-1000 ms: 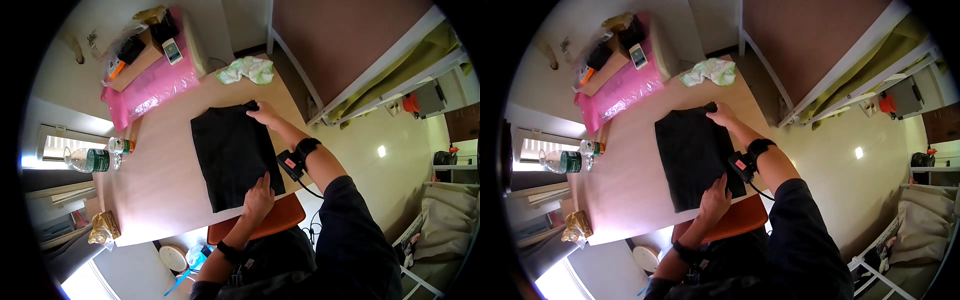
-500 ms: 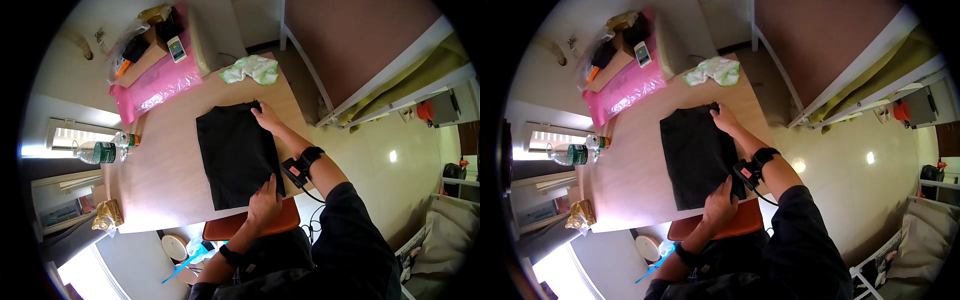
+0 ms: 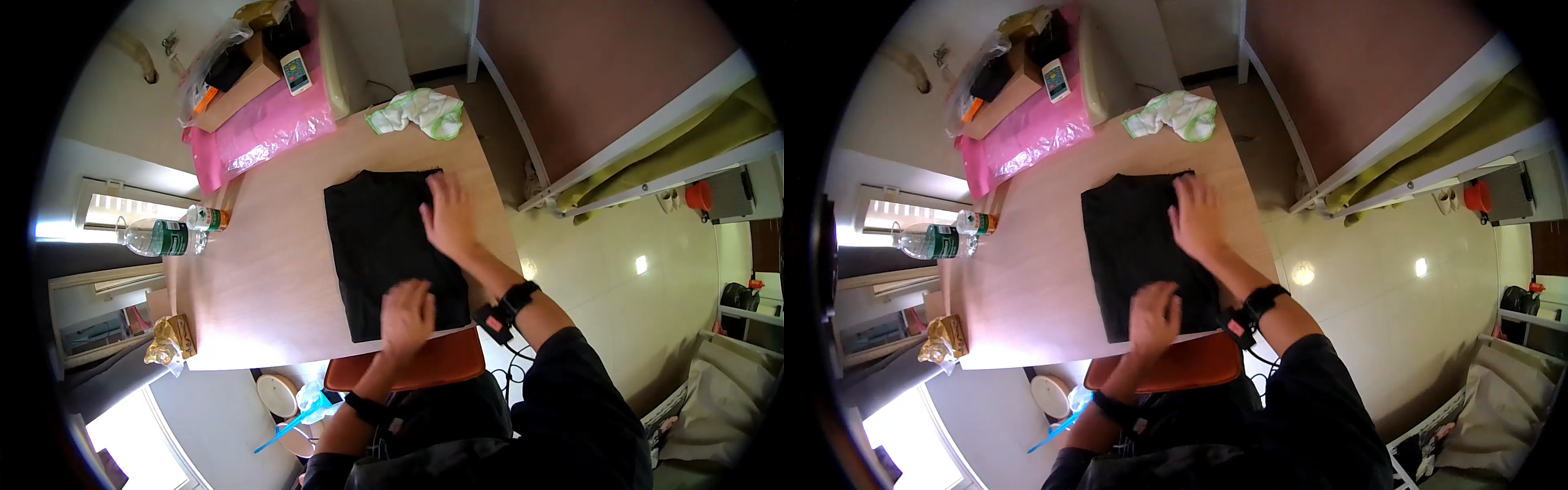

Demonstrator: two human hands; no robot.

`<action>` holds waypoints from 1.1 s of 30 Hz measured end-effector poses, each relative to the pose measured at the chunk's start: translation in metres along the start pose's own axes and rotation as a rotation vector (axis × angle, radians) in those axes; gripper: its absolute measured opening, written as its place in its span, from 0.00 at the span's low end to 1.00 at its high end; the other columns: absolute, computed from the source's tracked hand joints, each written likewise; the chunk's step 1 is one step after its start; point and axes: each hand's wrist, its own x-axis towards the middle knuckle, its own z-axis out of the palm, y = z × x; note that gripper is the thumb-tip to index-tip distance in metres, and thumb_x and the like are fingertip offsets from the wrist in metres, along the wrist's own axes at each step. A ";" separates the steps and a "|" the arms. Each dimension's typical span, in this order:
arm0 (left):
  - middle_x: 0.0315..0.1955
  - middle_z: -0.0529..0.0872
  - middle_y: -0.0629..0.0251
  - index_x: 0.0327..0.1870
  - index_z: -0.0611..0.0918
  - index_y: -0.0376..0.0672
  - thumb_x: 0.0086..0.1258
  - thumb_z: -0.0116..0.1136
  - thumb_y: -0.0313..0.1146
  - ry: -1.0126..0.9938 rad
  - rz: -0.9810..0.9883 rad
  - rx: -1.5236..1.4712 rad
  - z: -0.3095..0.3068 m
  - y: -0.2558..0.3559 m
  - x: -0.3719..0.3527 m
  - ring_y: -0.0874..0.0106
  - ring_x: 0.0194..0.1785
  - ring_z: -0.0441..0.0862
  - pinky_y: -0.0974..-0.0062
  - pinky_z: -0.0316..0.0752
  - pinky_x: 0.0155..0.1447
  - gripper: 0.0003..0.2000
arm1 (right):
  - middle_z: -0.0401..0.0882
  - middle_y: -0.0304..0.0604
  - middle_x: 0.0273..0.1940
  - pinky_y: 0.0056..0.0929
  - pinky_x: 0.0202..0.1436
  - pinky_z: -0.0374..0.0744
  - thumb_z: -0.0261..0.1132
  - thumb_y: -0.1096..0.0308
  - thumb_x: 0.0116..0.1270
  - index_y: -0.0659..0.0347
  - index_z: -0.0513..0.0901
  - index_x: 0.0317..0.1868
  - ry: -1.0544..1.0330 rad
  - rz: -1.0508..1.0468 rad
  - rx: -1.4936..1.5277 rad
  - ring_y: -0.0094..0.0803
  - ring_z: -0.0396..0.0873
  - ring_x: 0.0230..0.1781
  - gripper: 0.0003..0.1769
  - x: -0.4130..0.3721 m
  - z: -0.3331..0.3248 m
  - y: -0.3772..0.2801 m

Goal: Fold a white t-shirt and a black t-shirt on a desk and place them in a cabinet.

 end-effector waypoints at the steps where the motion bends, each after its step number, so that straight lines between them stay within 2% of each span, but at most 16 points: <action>1: 0.54 0.79 0.49 0.54 0.79 0.36 0.66 0.56 0.30 0.084 -0.003 0.117 -0.005 -0.014 0.006 0.51 0.61 0.73 0.54 0.63 0.66 0.16 | 0.66 0.53 0.64 0.51 0.69 0.60 0.66 0.64 0.59 0.66 0.69 0.63 -0.013 -0.150 -0.018 0.55 0.61 0.67 0.32 -0.009 0.003 -0.006; 3: 0.68 0.66 0.48 0.65 0.69 0.33 0.68 0.53 0.32 0.089 -0.059 0.362 -0.005 -0.047 0.013 0.52 0.74 0.57 0.55 0.49 0.76 0.24 | 0.63 0.53 0.68 0.49 0.74 0.55 0.63 0.58 0.63 0.66 0.69 0.65 -0.135 -0.263 -0.028 0.52 0.56 0.72 0.33 -0.024 0.006 -0.022; 5: 0.70 0.63 0.47 0.68 0.64 0.30 0.70 0.49 0.38 0.045 -0.105 0.446 0.005 -0.087 0.006 0.54 0.76 0.54 0.56 0.46 0.77 0.28 | 0.62 0.52 0.69 0.48 0.75 0.53 0.61 0.56 0.64 0.65 0.68 0.66 -0.181 -0.305 -0.046 0.50 0.55 0.73 0.33 -0.028 0.017 -0.017; 7: 0.72 0.59 0.47 0.71 0.59 0.31 0.71 0.48 0.41 -0.034 -0.123 0.458 0.003 -0.100 -0.001 0.55 0.76 0.52 0.56 0.43 0.78 0.32 | 0.60 0.50 0.71 0.46 0.76 0.50 0.57 0.51 0.67 0.65 0.67 0.67 -0.183 -0.176 -0.083 0.47 0.52 0.75 0.35 -0.026 0.030 -0.003; 11: 0.72 0.58 0.47 0.71 0.59 0.31 0.71 0.48 0.42 0.020 -0.176 0.453 0.000 -0.097 0.002 0.55 0.77 0.51 0.56 0.43 0.78 0.33 | 0.54 0.50 0.74 0.45 0.77 0.48 0.55 0.49 0.69 0.66 0.59 0.72 -0.156 -0.052 -0.111 0.48 0.48 0.76 0.39 -0.015 0.041 0.020; 14: 0.72 0.58 0.47 0.71 0.59 0.30 0.70 0.49 0.43 0.028 -0.257 0.455 0.001 -0.093 -0.020 0.54 0.76 0.52 0.56 0.44 0.77 0.33 | 0.54 0.52 0.74 0.48 0.76 0.51 0.54 0.50 0.70 0.66 0.58 0.72 -0.112 -0.017 -0.134 0.49 0.49 0.76 0.38 -0.005 0.041 0.031; 15: 0.71 0.59 0.47 0.71 0.60 0.30 0.70 0.50 0.43 0.042 -0.253 0.443 0.001 -0.092 -0.025 0.54 0.76 0.52 0.56 0.45 0.77 0.33 | 0.56 0.52 0.73 0.47 0.76 0.52 0.54 0.50 0.70 0.66 0.60 0.71 -0.131 -0.002 -0.265 0.48 0.51 0.75 0.37 -0.002 0.040 0.025; 16: 0.71 0.60 0.47 0.70 0.60 0.30 0.69 0.51 0.43 0.062 -0.244 0.431 -0.001 -0.091 -0.020 0.53 0.75 0.53 0.56 0.46 0.77 0.34 | 0.56 0.52 0.73 0.47 0.76 0.52 0.54 0.50 0.70 0.66 0.60 0.71 -0.118 -0.012 -0.264 0.48 0.51 0.75 0.37 0.006 0.034 0.013; 18: 0.70 0.62 0.47 0.69 0.62 0.30 0.70 0.51 0.41 0.077 -0.238 0.403 -0.006 -0.093 0.000 0.53 0.74 0.55 0.55 0.48 0.76 0.31 | 0.58 0.51 0.72 0.45 0.77 0.50 0.55 0.52 0.69 0.67 0.62 0.70 -0.233 -0.242 -0.201 0.47 0.51 0.75 0.36 0.007 0.024 -0.010; 19: 0.70 0.62 0.47 0.69 0.62 0.31 0.70 0.51 0.39 0.086 -0.149 0.386 -0.009 -0.095 0.022 0.52 0.74 0.56 0.55 0.48 0.76 0.30 | 0.60 0.49 0.71 0.45 0.77 0.51 0.55 0.53 0.70 0.66 0.64 0.69 -0.220 -0.288 -0.188 0.45 0.53 0.75 0.34 0.005 0.036 -0.015; 23: 0.70 0.62 0.52 0.69 0.65 0.35 0.72 0.49 0.36 0.028 0.073 0.424 -0.016 -0.123 0.098 0.55 0.74 0.56 0.55 0.49 0.76 0.26 | 0.62 0.44 0.71 0.44 0.76 0.53 0.55 0.53 0.69 0.58 0.69 0.67 -0.228 -0.269 -0.188 0.43 0.55 0.74 0.30 0.016 0.057 -0.010; 24: 0.71 0.63 0.55 0.69 0.67 0.39 0.71 0.50 0.39 0.051 0.066 0.441 -0.009 -0.146 0.110 0.57 0.74 0.57 0.56 0.50 0.76 0.26 | 0.62 0.43 0.71 0.44 0.76 0.53 0.55 0.53 0.70 0.57 0.69 0.67 -0.231 -0.261 -0.174 0.43 0.56 0.74 0.29 0.020 0.056 -0.008; 26: 0.71 0.63 0.56 0.69 0.66 0.40 0.72 0.49 0.42 0.051 0.065 0.397 -0.010 -0.169 0.123 0.57 0.75 0.56 0.56 0.49 0.76 0.27 | 0.63 0.44 0.71 0.45 0.75 0.52 0.53 0.52 0.70 0.57 0.69 0.68 -0.235 -0.245 -0.212 0.44 0.56 0.73 0.29 0.029 0.055 0.001; 29: 0.72 0.62 0.56 0.71 0.65 0.42 0.73 0.48 0.41 0.121 -0.025 0.397 -0.019 -0.164 0.122 0.56 0.75 0.55 0.56 0.48 0.76 0.27 | 0.62 0.46 0.71 0.50 0.76 0.50 0.52 0.50 0.70 0.57 0.67 0.69 -0.128 -0.084 -0.234 0.47 0.54 0.74 0.31 0.029 0.058 0.016; 32: 0.72 0.62 0.55 0.71 0.65 0.42 0.72 0.48 0.42 0.108 -0.051 0.388 -0.018 -0.164 0.122 0.56 0.75 0.55 0.56 0.48 0.76 0.27 | 0.64 0.46 0.70 0.52 0.75 0.51 0.55 0.52 0.69 0.57 0.67 0.69 -0.112 -0.050 -0.259 0.48 0.55 0.74 0.31 0.030 0.058 0.014; 33: 0.71 0.62 0.56 0.70 0.65 0.41 0.73 0.46 0.45 0.112 -0.041 0.415 -0.017 -0.166 0.121 0.57 0.75 0.55 0.57 0.47 0.77 0.28 | 0.62 0.47 0.71 0.52 0.75 0.50 0.55 0.51 0.70 0.58 0.65 0.70 -0.143 -0.051 -0.264 0.50 0.53 0.74 0.32 0.030 0.058 0.015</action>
